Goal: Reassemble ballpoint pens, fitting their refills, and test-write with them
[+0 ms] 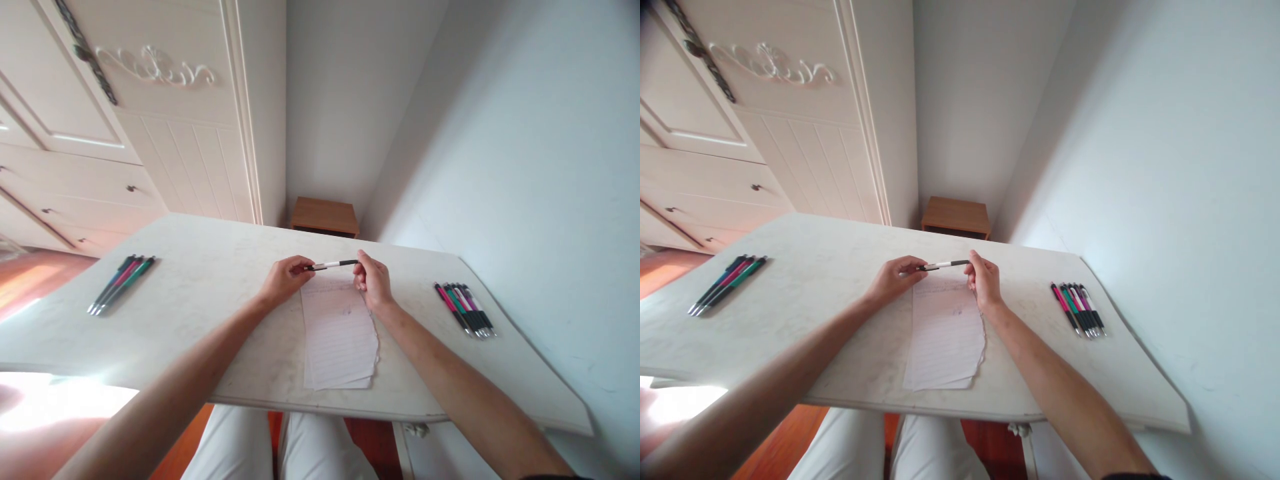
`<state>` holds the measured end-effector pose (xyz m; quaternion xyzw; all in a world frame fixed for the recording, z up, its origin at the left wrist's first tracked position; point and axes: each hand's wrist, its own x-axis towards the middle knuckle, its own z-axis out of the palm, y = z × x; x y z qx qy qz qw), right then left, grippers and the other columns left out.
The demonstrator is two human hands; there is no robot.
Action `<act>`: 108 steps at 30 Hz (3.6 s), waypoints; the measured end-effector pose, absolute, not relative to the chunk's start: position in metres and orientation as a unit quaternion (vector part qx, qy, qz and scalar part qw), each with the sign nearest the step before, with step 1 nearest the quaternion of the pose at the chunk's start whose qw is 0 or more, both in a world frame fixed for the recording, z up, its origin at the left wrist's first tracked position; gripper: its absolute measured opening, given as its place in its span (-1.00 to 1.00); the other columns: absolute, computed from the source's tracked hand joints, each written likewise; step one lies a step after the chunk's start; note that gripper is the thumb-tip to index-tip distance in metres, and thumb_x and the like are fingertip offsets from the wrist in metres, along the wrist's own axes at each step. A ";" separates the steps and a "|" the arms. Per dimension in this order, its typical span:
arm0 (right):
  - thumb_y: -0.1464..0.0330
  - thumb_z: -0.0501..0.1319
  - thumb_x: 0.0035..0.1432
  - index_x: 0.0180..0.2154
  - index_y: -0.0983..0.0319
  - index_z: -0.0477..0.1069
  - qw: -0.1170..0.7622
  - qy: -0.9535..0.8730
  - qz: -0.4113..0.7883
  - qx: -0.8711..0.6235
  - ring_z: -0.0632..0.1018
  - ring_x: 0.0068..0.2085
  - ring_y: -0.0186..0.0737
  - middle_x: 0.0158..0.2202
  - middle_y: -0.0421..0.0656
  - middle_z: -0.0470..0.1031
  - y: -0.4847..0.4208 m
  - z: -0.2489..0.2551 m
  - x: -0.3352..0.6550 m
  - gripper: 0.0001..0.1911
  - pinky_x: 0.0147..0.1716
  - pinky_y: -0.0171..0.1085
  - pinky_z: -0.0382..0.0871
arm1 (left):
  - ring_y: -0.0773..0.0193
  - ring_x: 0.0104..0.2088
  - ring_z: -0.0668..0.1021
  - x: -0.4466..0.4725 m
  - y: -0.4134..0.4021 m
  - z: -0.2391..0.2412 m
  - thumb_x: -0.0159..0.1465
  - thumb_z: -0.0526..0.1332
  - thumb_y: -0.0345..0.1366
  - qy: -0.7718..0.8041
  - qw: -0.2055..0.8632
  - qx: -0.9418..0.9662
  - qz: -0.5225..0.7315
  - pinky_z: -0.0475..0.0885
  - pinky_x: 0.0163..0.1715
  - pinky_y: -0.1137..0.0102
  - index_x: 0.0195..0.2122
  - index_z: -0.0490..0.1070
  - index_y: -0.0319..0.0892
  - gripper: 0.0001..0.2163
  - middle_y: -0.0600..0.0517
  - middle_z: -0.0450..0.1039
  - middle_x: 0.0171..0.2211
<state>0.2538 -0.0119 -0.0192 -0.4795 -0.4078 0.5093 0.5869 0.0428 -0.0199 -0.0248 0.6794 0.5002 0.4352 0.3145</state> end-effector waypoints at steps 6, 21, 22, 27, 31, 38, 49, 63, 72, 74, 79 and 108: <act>0.06 0.31 0.01 -0.69 0.24 0.32 0.585 -0.413 0.509 -0.476 0.13 -0.78 -0.52 -0.81 -0.34 0.13 -0.013 -0.018 0.255 -0.54 -0.80 -0.42 0.00 | 0.19 -0.29 0.60 0.044 -0.021 -0.023 0.13 0.27 -0.14 0.498 0.322 0.672 0.444 0.46 -0.22 0.37 -0.24 0.55 -0.18 -0.74 -0.03 0.61 -0.29; 0.05 0.33 -0.03 -0.68 0.25 0.32 0.577 -0.408 0.518 -0.482 0.14 -0.78 -0.52 -0.80 -0.34 0.15 -0.012 -0.018 0.255 -0.53 -0.80 -0.41 0.03 | 0.27 -0.46 0.51 0.044 -0.026 -0.022 0.31 0.01 0.06 0.501 0.318 0.676 0.436 0.36 -0.38 0.43 -0.52 0.43 -0.19 -0.52 0.02 0.50 -0.53; 0.05 0.33 -0.03 -0.68 0.25 0.33 0.574 -0.411 0.519 -0.482 0.14 -0.77 -0.52 -0.80 -0.34 0.16 -0.012 -0.018 0.255 -0.53 -0.80 -0.41 0.03 | 0.28 -0.48 0.49 0.043 -0.027 -0.022 0.32 0.00 0.08 0.502 0.320 0.672 0.441 0.35 -0.40 0.43 -0.53 0.41 -0.19 -0.50 0.02 0.48 -0.54; 0.04 0.33 -0.03 -0.68 0.26 0.35 0.566 -0.428 0.518 -0.477 0.17 -0.77 -0.52 -0.79 -0.32 0.18 -0.014 -0.018 0.255 -0.52 -0.80 -0.41 0.00 | 0.31 -0.51 0.46 0.043 -0.028 -0.023 0.33 0.00 0.11 0.474 0.342 0.652 0.483 0.34 -0.43 0.44 -0.55 0.37 -0.20 -0.49 0.02 0.42 -0.57; 0.02 0.32 -0.01 -0.67 0.26 0.37 0.569 -0.439 0.512 -0.471 0.18 -0.77 -0.51 -0.79 -0.31 0.18 -0.014 -0.018 0.254 -0.52 -0.79 -0.40 0.01 | 0.32 -0.51 0.48 0.045 -0.026 -0.025 0.21 0.23 0.04 0.437 0.390 0.624 0.517 0.35 -0.48 0.45 -0.26 0.38 -0.19 -0.65 0.08 0.41 -0.53; 0.02 0.32 -0.01 -0.67 0.26 0.37 0.569 -0.436 0.516 -0.468 0.18 -0.76 -0.50 -0.79 -0.32 0.18 -0.013 -0.020 0.256 -0.52 -0.78 -0.40 0.02 | 0.32 -0.51 0.50 0.046 -0.025 -0.028 0.19 0.26 -0.08 0.438 0.382 0.638 0.505 0.39 -0.47 0.44 -0.29 0.40 -0.19 -0.74 0.07 0.44 -0.50; 0.05 0.36 -0.04 -0.62 0.27 0.41 0.557 -0.446 0.529 -0.460 0.23 -0.71 -0.50 -0.70 -0.26 0.31 -0.011 -0.021 0.257 -0.56 -0.78 -0.42 0.05 | 0.33 -0.56 0.45 0.045 -0.027 -0.024 0.30 0.05 0.09 0.467 0.336 0.641 0.508 0.34 -0.49 0.44 -0.53 0.35 -0.17 -0.55 0.05 0.41 -0.61; 0.10 0.34 -0.01 -0.48 0.26 0.49 0.529 -0.505 0.514 -0.448 0.26 -0.66 -0.50 -0.60 -0.29 0.32 -0.013 -0.021 0.260 -0.67 -0.70 -0.41 0.12 | 0.35 -0.55 0.45 0.041 -0.021 -0.027 0.25 0.16 0.04 0.453 0.354 0.603 0.553 0.33 -0.53 0.45 -0.41 0.37 -0.19 -0.64 0.04 0.45 -0.53; 0.14 0.33 -0.03 -0.52 0.24 0.44 0.533 -0.506 0.491 -0.467 0.28 -0.65 -0.48 -0.58 -0.27 0.36 -0.012 -0.018 0.259 -0.70 -0.68 -0.39 0.14 | 0.37 -0.56 0.45 0.039 -0.020 -0.026 0.26 0.14 0.03 0.451 0.346 0.591 0.573 0.32 -0.54 0.46 -0.39 0.36 -0.20 -0.65 0.04 0.46 -0.51; 0.14 0.33 -0.03 -0.52 0.24 0.44 0.538 -0.505 0.486 -0.469 0.29 -0.65 -0.48 -0.56 -0.26 0.39 -0.012 -0.019 0.260 -0.70 -0.67 -0.39 0.14 | 0.37 -0.56 0.45 0.039 -0.020 -0.027 0.26 0.15 0.03 0.447 0.350 0.589 0.575 0.32 -0.54 0.46 -0.37 0.37 -0.20 -0.65 0.04 0.46 -0.50; 0.17 0.31 0.01 -0.52 0.25 0.44 0.536 -0.516 0.477 -0.468 0.29 -0.65 -0.50 -0.52 -0.26 0.39 -0.012 -0.018 0.260 -0.72 -0.66 -0.41 0.12 | 0.38 -0.56 0.44 0.039 -0.020 -0.027 0.26 0.14 0.03 0.437 0.356 0.592 0.576 0.32 -0.55 0.45 -0.35 0.37 -0.20 -0.65 0.05 0.46 -0.50; 0.17 0.35 -0.06 -0.54 0.25 0.45 0.510 -0.524 0.512 -0.451 0.30 -0.62 -0.48 -0.59 -0.26 0.37 -0.012 -0.021 0.259 -0.73 -0.66 -0.42 0.16 | 0.37 -0.58 0.42 0.041 -0.020 -0.026 0.23 0.15 0.07 0.438 0.368 0.589 0.571 0.30 -0.57 0.46 -0.34 0.38 -0.20 -0.62 0.04 0.44 -0.53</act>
